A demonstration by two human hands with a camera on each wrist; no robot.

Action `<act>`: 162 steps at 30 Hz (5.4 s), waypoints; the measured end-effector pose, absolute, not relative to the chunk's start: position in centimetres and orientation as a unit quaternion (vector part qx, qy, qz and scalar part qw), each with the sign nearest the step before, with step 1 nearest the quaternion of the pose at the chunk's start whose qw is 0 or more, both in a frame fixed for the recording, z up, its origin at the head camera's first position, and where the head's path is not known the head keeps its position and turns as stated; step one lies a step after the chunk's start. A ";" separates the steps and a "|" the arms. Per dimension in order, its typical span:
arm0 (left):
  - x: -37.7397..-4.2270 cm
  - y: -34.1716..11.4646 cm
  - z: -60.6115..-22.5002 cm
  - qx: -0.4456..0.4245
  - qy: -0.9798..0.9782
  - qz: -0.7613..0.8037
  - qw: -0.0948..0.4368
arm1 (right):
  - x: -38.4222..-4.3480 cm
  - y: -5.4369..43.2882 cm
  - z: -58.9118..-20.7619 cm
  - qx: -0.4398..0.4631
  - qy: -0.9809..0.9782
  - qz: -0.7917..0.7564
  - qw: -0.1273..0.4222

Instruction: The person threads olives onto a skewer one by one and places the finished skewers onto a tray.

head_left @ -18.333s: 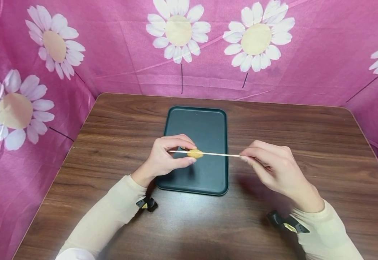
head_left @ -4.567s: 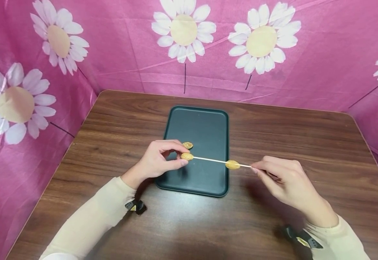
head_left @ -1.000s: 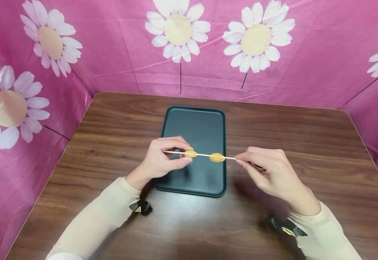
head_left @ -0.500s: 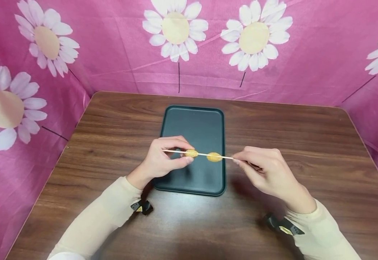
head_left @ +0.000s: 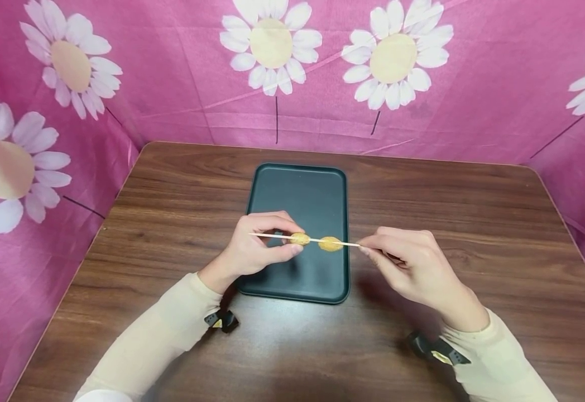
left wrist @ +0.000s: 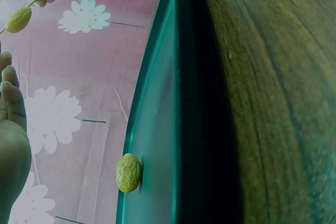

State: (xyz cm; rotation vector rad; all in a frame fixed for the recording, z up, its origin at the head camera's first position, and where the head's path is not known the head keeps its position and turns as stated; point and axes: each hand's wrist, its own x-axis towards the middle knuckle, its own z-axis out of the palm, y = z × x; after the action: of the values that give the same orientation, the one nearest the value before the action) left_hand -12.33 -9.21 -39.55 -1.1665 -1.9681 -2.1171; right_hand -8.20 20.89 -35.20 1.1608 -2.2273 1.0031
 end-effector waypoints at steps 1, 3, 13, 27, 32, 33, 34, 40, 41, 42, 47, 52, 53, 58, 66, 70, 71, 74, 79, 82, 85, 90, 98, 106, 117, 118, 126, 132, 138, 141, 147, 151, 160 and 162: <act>-12.3 -9.2 -39.6 -0.374 -0.631 -0.679 0.011 | -8.2 20.9 -35.2 0.420 -0.805 0.360 0.215; -12.3 -9.2 -39.6 -0.373 -0.633 -0.678 0.008 | -8.2 20.8 -35.3 0.419 -0.805 0.364 0.210; -12.3 -9.7 -39.1 -0.363 -0.661 -0.656 -0.036 | -8.1 21.3 -35.4 0.395 -0.817 0.369 0.201; -13.9 -11.0 -39.4 -0.345 -0.672 -0.654 -0.030 | -8.0 22.8 -36.1 0.362 -0.831 0.369 0.205; -14.3 -12.2 -39.7 -0.328 -0.677 -0.658 -0.028 | -7.8 24.0 -36.5 0.345 -0.839 0.369 0.204; -14.3 -12.4 -39.7 -0.326 -0.681 -0.655 -0.029 | -7.8 24.2 -36.6 0.341 -0.841 0.368 0.204; -14.4 -12.5 -39.8 -0.323 -0.687 -0.650 -0.029 | -7.8 24.4 -36.7 0.338 -0.842 0.368 0.204; -14.6 -13.4 -39.6 -0.286 -0.737 -0.611 -0.041 | -7.9 25.2 -37.2 0.325 -0.850 0.364 0.197; -14.7 -13.5 -39.6 -0.280 -0.746 -0.602 -0.046 | -7.9 25.3 -37.3 0.324 -0.852 0.363 0.196; -14.8 -13.6 -39.6 -0.274 -0.754 -0.595 -0.054 | -7.9 25.4 -37.4 0.323 -0.852 0.362 0.195; -15.3 -14.0 -39.7 -0.240 -0.795 -0.549 -0.099 | -8.0 25.9 -37.8 0.309 -0.866 0.352 0.174; -15.7 -13.9 -39.8 -0.234 -0.836 -0.484 -0.113 | -8.4 26.4 -38.3 0.301 -0.876 0.342 0.162; -15.9 -13.8 -39.9 -0.233 -0.843 -0.472 -0.111 | -8.4 26.4 -38.4 0.300 -0.877 0.340 0.161; -16.3 -13.4 -40.1 -0.223 -0.868 -0.426 -0.120 | -8.8 26.9 -39.0 0.293 -0.884 0.331 0.151; -16.9 -12.2 -40.8 -0.233 -0.890 -0.369 -0.132 | -8.9 27.3 -39.8 0.284 -0.895 0.315 0.137; -17.2 -11.6 -41.0 -0.236 -0.900 -0.343 -0.130 | -8.8 27.1 -39.9 0.282 -0.897 0.315 0.131; -17.3 -11.6 -41.1 -0.235 -0.901 -0.339 -0.130 | -8.8 27.1 -39.9 0.282 -0.897 0.315 0.130; -17.5 -11.5 -41.3 -0.236 -0.903 -0.335 -0.125 | -8.8 26.9 -39.9 0.281 -0.896 0.317 0.130; -17.4 -12.1 -41.2 -0.245 -0.895 -0.353 -0.117 | -8.7 26.9 -40.0 0.278 -0.896 0.320 0.134; -17.1 -12.7 -40.9 -0.246 -0.885 -0.378 -0.115 | -8.7 26.9 -40.1 0.277 -0.896 0.321 0.134; -16.6 -13.1 -40.6 -0.245 -0.873 -0.405 -0.119 | -8.5 26.8 -40.1 0.275 -0.897 0.320 0.135; -15.9 -13.7 -40.1 -0.262 -0.842 -0.457 -0.113 | -8.3 26.8 -39.7 0.278 -0.894 0.319 0.144; -14.9 -14.3 -39.7 -0.288 -0.796 -0.528 -0.070 | -8.0 26.8 -39.0 0.298 -0.880 0.334 0.162; -14.1 -14.4 -39.8 -0.313 -0.751 -0.579 -0.051 | -7.6 26.7 -38.3 0.291 -0.886 0.329 0.151; -13.6 -14.3 -39.8 -0.330 -0.725 -0.603 -0.043 | -7.5 26.3 -38.1 0.324 -0.857 0.355 0.187; -13.5 -14.3 -39.8 -0.329 -0.723 -0.606 -0.042 | -7.5 26.2 -38.1 0.327 -0.854 0.357 0.191; -13.3 -14.2 -39.7 -0.330 -0.714 -0.617 -0.039 | -7.7 25.7 -38.0 0.334 -0.849 0.357 0.201; -13.3 -14.0 -39.8 -0.332 -0.710 -0.620 -0.036 | -7.8 25.6 -37.9 0.337 -0.850 0.353 0.201; -13.3 -13.9 -39.9 -0.332 -0.709 -0.621 -0.038 | -7.9 25.6 -37.9 0.340 -0.850 0.350 0.197; -13.3 -13.8 -40.0 -0.331 -0.708 -0.623 -0.038 | -7.8 25.7 -37.8 0.341 -0.851 0.350 0.194; -13.4 -13.7 -40.2 -0.336 -0.706 -0.623 -0.036 | -7.8 25.6 -37.5 0.347 -0.851 0.344 0.194; -13.5 -13.7 -40.3 -0.337 -0.706 -0.621 -0.037 | -7.9 25.5 -37.4 0.352 -0.851 0.334 0.200; -13.5 -13.8 -40.4 -0.334 -0.707 -0.622 -0.036 | -7.8 25.4 -37.3 0.349 -0.853 0.329 0.206; -13.5 -13.7 -40.4 -0.333 -0.708 -0.621 -0.034 | -7.7 25.4 -37.3 0.346 -0.853 0.331 0.206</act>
State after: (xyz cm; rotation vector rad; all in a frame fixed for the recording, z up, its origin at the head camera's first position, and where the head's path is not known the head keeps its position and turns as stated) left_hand -13.52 -13.74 -40.43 -1.0700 -2.2743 -1.9951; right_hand -7.75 25.41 -37.29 0.9641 -2.3786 0.9228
